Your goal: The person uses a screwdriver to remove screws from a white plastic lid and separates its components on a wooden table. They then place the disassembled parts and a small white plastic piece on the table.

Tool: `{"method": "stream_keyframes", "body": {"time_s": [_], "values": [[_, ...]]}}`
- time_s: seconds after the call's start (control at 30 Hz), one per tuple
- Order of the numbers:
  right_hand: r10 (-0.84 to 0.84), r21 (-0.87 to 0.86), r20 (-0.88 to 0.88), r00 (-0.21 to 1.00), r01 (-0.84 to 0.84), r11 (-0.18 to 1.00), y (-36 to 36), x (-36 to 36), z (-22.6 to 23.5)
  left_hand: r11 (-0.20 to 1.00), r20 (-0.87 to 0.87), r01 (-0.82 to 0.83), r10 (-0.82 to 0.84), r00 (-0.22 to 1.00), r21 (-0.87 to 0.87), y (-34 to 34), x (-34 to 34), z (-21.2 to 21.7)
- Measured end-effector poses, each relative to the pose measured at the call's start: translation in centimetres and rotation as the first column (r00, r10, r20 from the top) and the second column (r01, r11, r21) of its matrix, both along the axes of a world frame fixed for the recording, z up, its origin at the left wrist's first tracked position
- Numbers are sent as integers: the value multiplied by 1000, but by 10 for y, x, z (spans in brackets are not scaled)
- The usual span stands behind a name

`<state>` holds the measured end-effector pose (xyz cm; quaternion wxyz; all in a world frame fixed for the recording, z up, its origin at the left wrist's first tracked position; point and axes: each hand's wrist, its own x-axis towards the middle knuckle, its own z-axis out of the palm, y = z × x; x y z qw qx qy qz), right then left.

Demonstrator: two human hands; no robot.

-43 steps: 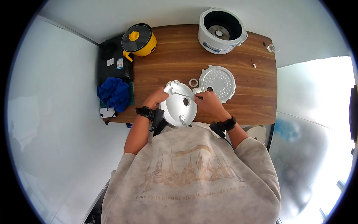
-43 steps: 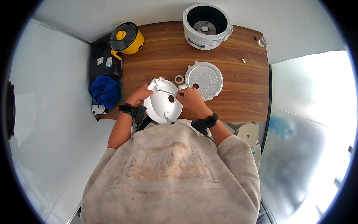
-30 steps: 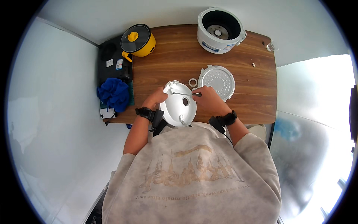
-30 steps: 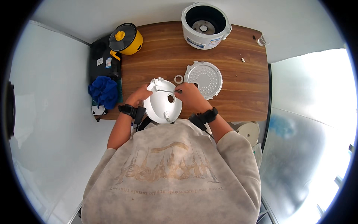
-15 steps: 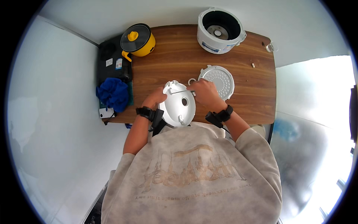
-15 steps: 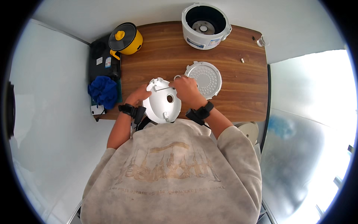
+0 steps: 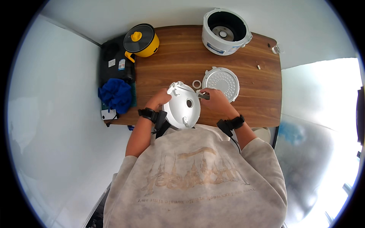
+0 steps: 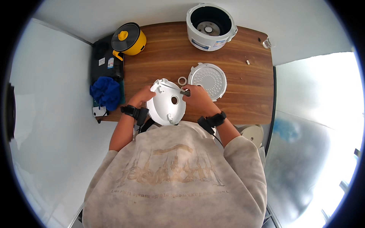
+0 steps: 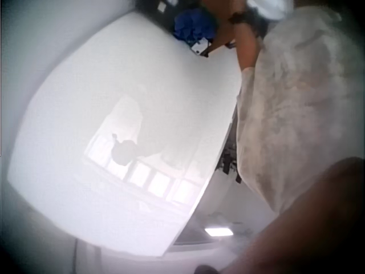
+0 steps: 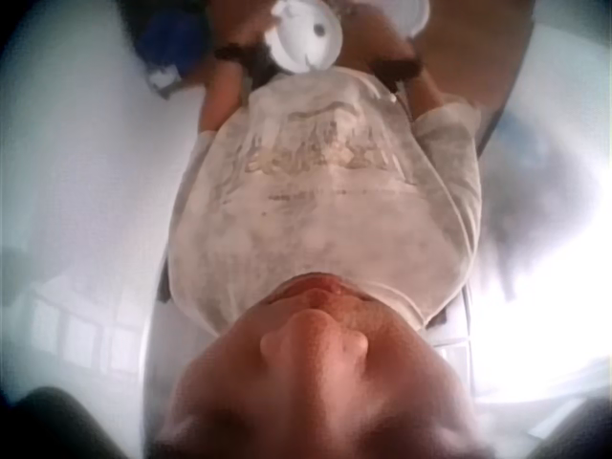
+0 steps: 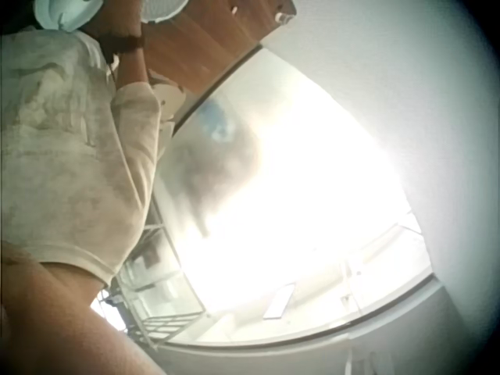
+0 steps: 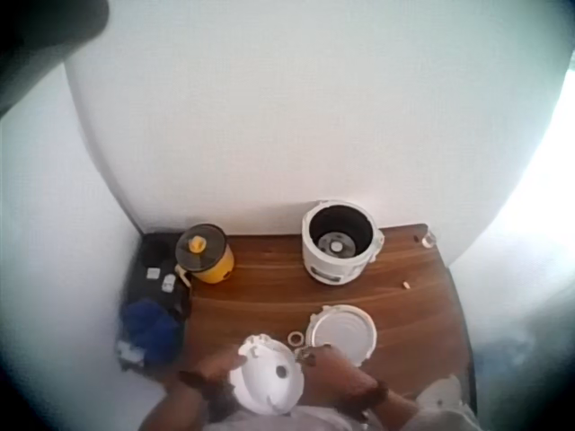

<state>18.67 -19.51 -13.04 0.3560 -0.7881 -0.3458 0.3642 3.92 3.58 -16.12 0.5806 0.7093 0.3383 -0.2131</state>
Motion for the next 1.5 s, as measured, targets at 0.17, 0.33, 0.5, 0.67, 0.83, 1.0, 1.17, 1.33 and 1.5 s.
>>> {"method": "stream_keyframes", "body": {"time_s": [0.17, 0.33, 0.5, 0.67, 0.83, 1.0, 1.17, 1.33, 1.5], "values": [[-84, 122, -71, 994, 93, 988, -17, -11, -18, 1000, -49, 4, -3, 999, 28, 1, 1, -1], [-193, 201, -100, 976, 210, 957, -24, -8, -10, 1000, -73, -27, 27, 997, -9, 6, -7, -13], [-290, 58, -450, 845, 351, 935, -22, -6, -7, 1000, -132, -6, 8, 991, 12, 5, -4, -2], [-279, 35, -300, 912, 302, 953, -14, -13, -8, 1000, -75, -11, 9, 997, -17, 4, -3, 2], [-257, 115, -122, 959, 271, 956, -9, -19, -1, 1000, -95, -3, 5, 995, 16, 5, -6, -2], [-236, 193, -36, 971, 239, 952, -9, -21, -3, 1000, -96, -2, 3, 995, 13, 5, -6, -2], [-211, 191, 15, 977, 205, 960, -7, -22, -1, 999, -81, -29, 30, 996, 16, 4, -7, -5], [-209, 206, 17, 978, 201, 958, -7, -24, -3, 1000, -87, 0, -1, 996, -9, 9, -10, -11], [-235, 234, -1, 972, 228, 945, -8, -25, -1, 998, -47, -55, 56, 997, 14, 2, -9, -7]]}}
